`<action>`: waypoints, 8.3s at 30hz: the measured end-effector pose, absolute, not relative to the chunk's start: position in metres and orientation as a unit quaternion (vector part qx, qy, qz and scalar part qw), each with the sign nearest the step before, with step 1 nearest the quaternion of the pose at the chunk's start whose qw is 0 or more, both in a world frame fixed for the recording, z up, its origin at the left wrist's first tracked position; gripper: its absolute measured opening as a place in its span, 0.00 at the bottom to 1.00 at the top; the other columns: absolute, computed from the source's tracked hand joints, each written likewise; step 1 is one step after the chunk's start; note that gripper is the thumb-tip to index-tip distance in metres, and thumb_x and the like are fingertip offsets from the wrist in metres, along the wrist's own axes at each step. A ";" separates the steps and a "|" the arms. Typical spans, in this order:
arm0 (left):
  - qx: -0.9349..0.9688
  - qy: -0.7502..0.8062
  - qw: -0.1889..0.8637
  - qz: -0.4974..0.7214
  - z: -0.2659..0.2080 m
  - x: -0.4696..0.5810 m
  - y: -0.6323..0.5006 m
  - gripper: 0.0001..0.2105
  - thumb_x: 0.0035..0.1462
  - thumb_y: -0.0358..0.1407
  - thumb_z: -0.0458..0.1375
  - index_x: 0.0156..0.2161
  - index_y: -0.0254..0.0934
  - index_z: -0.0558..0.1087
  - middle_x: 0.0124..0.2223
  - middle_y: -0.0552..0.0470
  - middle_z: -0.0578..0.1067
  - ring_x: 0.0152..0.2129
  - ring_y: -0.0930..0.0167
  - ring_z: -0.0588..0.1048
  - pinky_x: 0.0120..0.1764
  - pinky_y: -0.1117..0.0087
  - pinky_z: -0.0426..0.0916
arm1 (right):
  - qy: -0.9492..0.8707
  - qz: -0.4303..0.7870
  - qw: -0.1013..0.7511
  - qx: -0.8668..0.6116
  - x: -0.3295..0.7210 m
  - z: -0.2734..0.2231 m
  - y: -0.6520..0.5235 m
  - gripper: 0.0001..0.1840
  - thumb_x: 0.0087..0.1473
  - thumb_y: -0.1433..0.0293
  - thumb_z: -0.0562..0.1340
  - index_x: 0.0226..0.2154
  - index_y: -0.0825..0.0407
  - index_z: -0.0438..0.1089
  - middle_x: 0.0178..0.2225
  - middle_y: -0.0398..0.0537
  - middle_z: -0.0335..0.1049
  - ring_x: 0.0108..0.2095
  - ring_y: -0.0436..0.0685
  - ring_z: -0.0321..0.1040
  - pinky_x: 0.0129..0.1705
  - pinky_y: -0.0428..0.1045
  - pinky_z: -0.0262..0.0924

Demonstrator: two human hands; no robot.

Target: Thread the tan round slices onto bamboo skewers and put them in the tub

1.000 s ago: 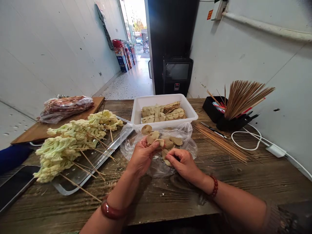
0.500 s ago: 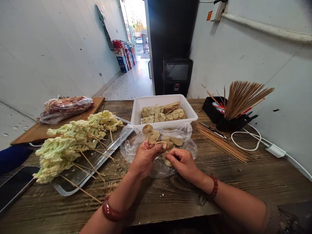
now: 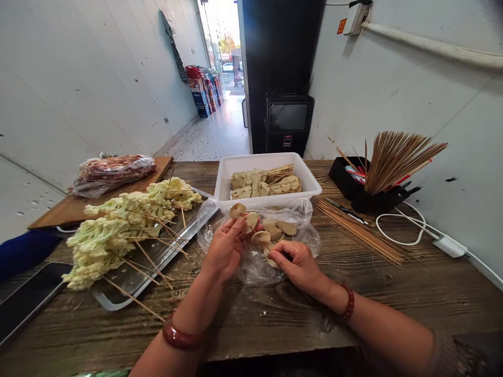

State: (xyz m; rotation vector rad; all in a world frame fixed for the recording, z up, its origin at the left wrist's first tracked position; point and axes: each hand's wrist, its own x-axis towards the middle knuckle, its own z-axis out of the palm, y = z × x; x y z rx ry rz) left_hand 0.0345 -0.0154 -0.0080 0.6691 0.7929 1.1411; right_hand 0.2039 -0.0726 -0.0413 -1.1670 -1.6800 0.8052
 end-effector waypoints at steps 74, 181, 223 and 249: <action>0.282 0.345 0.740 0.504 -0.008 0.030 -0.011 0.11 0.56 0.40 0.62 0.39 0.34 0.76 0.36 0.45 0.81 0.30 0.67 0.80 0.34 0.68 0.76 | -0.605 0.460 0.445 -0.474 0.204 -0.041 -0.069 0.19 0.58 0.56 0.59 0.26 0.55 0.71 0.17 0.40 0.62 0.19 0.47 0.56 0.23 0.43 0.50; 0.820 0.518 0.026 0.243 -0.045 0.009 0.017 0.08 0.52 0.35 0.60 0.37 0.35 0.75 0.39 0.42 0.76 0.40 0.58 0.73 0.45 0.57 0.67 | -0.613 0.313 0.551 -0.472 0.234 -0.016 -0.066 0.12 0.57 0.64 0.60 0.30 0.54 0.75 0.22 0.42 0.67 0.23 0.50 0.60 0.25 0.45 0.53; 0.810 0.534 0.078 0.228 -0.041 0.011 0.014 0.03 0.48 0.29 0.59 0.26 0.37 0.73 0.28 0.48 0.75 0.32 0.63 0.72 0.39 0.62 0.64 | -0.618 0.328 0.532 -0.477 0.232 -0.021 -0.066 0.13 0.58 0.65 0.59 0.30 0.54 0.75 0.21 0.41 0.64 0.23 0.50 0.57 0.25 0.45 0.51; 0.418 0.354 0.654 0.522 -0.003 0.019 -0.010 0.28 0.39 0.28 0.71 0.49 0.34 0.73 0.37 0.50 0.79 0.29 0.73 0.77 0.31 0.74 0.73 | -0.621 0.311 0.527 -0.490 0.232 -0.017 -0.070 0.11 0.57 0.66 0.60 0.30 0.54 0.76 0.23 0.43 0.70 0.24 0.50 0.63 0.26 0.45 0.55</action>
